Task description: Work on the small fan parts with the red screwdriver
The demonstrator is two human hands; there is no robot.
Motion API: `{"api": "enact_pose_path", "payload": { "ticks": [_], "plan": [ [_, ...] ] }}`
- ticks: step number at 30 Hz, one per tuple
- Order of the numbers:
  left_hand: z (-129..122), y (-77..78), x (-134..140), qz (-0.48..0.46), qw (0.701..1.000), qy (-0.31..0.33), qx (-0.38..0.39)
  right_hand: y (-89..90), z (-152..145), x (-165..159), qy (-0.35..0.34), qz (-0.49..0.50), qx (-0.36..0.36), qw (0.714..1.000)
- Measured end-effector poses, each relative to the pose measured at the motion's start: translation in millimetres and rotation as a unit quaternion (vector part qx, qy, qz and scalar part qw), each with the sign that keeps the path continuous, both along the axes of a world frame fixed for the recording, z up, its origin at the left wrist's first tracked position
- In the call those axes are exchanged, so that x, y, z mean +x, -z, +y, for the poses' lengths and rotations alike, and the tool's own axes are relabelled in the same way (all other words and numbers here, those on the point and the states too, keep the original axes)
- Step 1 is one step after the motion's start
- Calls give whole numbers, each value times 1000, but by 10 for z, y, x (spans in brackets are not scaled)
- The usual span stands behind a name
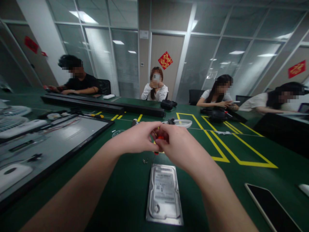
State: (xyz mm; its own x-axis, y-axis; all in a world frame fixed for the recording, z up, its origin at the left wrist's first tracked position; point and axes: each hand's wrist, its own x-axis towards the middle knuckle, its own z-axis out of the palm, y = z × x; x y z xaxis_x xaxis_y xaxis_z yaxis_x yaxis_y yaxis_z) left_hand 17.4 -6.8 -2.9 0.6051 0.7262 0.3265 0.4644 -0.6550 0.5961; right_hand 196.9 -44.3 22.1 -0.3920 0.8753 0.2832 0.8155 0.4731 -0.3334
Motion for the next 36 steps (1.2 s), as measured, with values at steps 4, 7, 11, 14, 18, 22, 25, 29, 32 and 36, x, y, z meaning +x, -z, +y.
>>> {"api": "enact_pose_path", "payload": {
  "ticks": [4, 7, 11, 14, 18, 22, 25, 29, 32, 36],
  "plan": [
    [-16, -22, -1, 18, 1000, -5, 9, -3, 9, 25, -30, 14, -16, 999],
    [0, 1, 3, 5, 1000, -5, 0, -17, -3, 21, -31, 19, -20, 999],
    [23, 25, 4, -2, 1000, 2, -14, -14, -9, 4, 8, 0, 2, 1000],
    [16, 8, 2, 1, 1000, 6, -3, 0, 2, 2, -12, 7, 1, 1000],
    [9, 0, 10, 1, 1000, 9, -1, -7, -9, -4, -51, 28, -14, 998],
    [29, 31, 17, -18, 1000, 14, -21, -27, -32, -22, -11, 14, 0, 1000],
    [28, 30, 12, -5, 1000, -1, -26, -21, -18, -20, 5, -4, 4, 1000],
    [-8, -11, 1, 0, 1000, 2, 4, -11, 9, 11, -21, 7, -3, 1000],
    [-19, -25, 1, 8, 1000, -1, 15, -20, 2, 26, -39, 16, -15, 999],
    [2, -1, 9, -2, 1000, -5, -6, -22, -19, 6, -21, 17, -5, 1000]
  ]
}}
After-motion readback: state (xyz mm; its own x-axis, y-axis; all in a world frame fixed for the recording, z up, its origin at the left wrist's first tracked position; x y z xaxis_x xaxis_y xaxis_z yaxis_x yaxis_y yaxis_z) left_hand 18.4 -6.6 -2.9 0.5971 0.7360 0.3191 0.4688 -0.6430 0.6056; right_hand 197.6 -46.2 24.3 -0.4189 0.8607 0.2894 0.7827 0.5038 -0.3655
